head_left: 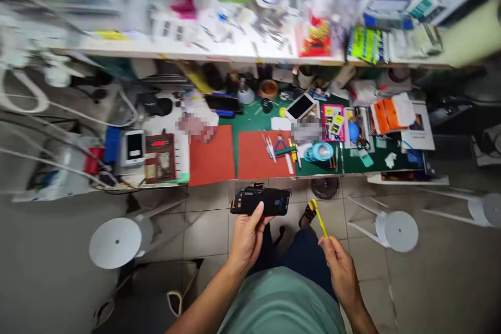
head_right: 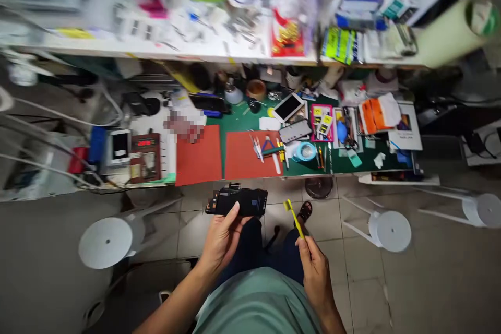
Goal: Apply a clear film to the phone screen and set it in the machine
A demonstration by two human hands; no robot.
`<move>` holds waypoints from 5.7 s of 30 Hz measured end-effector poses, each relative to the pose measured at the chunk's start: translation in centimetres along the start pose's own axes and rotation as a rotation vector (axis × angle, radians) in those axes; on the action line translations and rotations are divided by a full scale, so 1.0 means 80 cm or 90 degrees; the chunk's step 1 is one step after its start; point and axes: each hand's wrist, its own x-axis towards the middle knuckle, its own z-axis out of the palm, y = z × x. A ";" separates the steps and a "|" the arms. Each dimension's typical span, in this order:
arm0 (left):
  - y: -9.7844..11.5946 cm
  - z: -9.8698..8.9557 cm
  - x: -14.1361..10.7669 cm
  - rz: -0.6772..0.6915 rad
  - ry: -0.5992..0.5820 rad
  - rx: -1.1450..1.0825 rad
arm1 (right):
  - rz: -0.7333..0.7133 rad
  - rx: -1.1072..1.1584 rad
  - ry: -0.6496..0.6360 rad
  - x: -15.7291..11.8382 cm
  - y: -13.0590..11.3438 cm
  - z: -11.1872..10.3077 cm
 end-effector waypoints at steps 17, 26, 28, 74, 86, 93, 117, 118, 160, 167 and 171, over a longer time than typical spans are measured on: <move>-0.431 0.168 0.056 -0.088 0.062 0.108 | -0.196 -0.308 0.072 0.183 0.220 -0.246; -0.483 0.151 0.126 -0.050 0.102 0.095 | -0.128 -0.304 0.114 0.244 0.288 -0.256; -0.486 0.151 0.131 -0.053 0.107 0.089 | -0.117 -0.334 0.134 0.253 0.287 -0.249; -0.485 0.194 0.136 -0.097 0.123 0.119 | -0.269 -0.323 0.249 0.275 0.290 -0.293; -0.485 0.200 0.148 -0.084 0.127 0.116 | -0.253 -0.275 0.139 0.250 0.294 -0.299; -0.482 0.203 0.149 -0.068 0.132 0.117 | -0.242 -0.267 0.174 0.261 0.290 -0.285; -0.479 0.215 0.154 -0.054 0.154 0.058 | -0.238 -0.272 0.177 0.239 0.299 -0.256; -0.478 0.214 0.154 -0.052 0.161 0.055 | -0.236 -0.293 0.181 0.241 0.302 -0.256; -0.327 0.073 0.076 0.114 0.283 -0.135 | -0.236 -0.200 -0.346 0.293 0.098 -0.086; -0.330 0.069 0.074 0.109 0.287 -0.138 | -0.228 -0.184 -0.311 0.287 0.089 -0.076; -0.331 0.070 0.076 0.102 0.278 -0.151 | -0.085 -0.113 -0.350 0.293 0.091 -0.073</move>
